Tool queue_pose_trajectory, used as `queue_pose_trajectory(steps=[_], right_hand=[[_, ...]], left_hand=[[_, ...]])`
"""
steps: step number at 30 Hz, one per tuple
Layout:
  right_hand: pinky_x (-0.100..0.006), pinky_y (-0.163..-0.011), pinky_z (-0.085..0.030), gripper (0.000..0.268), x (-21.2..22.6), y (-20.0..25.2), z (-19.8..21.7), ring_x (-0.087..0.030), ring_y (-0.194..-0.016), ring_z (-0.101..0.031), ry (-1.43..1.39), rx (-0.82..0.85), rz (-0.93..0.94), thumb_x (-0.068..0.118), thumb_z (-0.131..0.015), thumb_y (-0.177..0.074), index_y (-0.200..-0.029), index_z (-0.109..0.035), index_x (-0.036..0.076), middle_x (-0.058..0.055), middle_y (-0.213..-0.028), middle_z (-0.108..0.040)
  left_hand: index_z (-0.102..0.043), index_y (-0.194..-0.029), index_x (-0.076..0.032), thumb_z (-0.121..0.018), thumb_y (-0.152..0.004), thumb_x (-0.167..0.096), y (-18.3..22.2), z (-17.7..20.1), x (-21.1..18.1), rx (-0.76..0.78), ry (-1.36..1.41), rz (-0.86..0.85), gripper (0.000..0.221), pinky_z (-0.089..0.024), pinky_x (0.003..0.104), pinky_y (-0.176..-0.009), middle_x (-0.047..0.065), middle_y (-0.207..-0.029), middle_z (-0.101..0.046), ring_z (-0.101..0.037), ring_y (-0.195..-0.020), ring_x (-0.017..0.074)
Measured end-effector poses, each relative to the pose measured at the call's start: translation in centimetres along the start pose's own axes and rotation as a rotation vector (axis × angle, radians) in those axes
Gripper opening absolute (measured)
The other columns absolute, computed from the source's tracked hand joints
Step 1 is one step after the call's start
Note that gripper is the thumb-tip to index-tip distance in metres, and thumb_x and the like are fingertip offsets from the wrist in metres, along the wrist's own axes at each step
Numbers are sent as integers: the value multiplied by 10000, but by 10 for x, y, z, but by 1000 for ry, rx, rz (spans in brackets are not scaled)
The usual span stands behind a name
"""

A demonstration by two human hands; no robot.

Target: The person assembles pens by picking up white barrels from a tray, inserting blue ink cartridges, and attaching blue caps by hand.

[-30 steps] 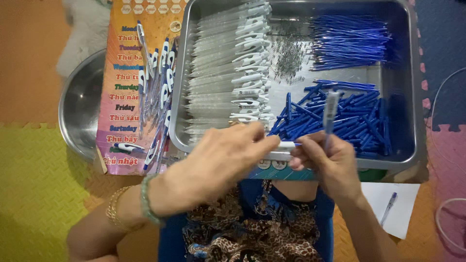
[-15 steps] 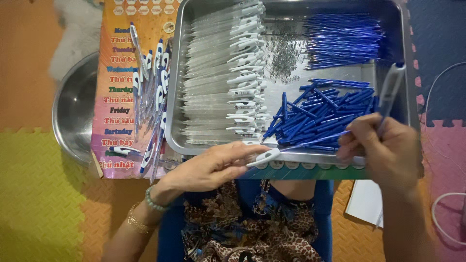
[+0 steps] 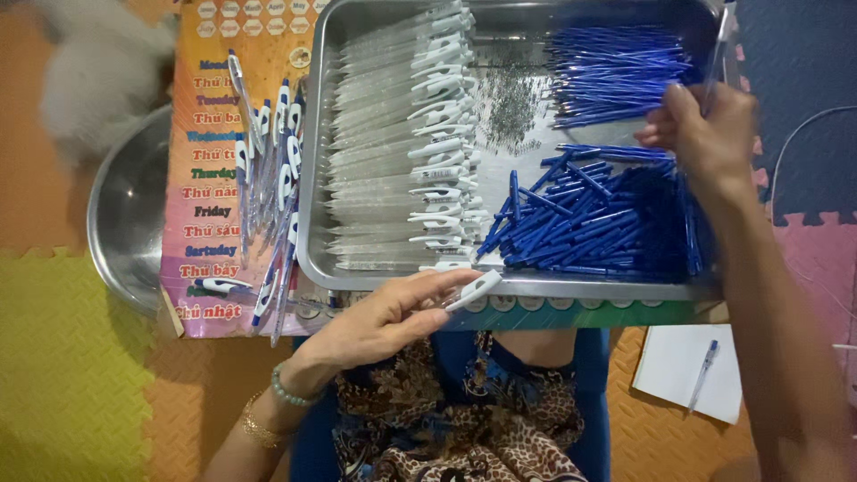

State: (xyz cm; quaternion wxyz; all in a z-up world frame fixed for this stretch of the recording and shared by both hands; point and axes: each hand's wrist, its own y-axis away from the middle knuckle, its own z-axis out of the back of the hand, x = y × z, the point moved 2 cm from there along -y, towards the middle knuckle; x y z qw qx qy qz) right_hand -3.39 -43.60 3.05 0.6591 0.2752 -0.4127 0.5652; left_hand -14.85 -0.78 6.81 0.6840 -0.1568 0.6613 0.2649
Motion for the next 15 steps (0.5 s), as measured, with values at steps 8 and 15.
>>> queue_pose_trajectory(steps=[8, 15], right_hand=[[-342, -673, -692, 258, 10, -17, -1, -236, -787, -822, 208, -31, -20, 116, -575, -1307, -1158, -716, -41, -172, -973, -783], [-356, -600, -602, 172, -5, -21, 0, -235, -712, -771, 478, 44, 86, -3, -558, -1228, -1186, -724, -16, -132, -878, -760]], left_hand=[[-471, -1702, -203, -539, -1124, -383, -1, -4, 4, -7, 207, 103, 609, -342, 260, -751, 0, -1323, -569, -443, -881, 104], [-483, -1665, -127, -552, -1129, -405, -5, -5, 10, -20, 145, -36, 608, -355, 356, -1242, 84, -1701, -536, -503, -1512, 173]])
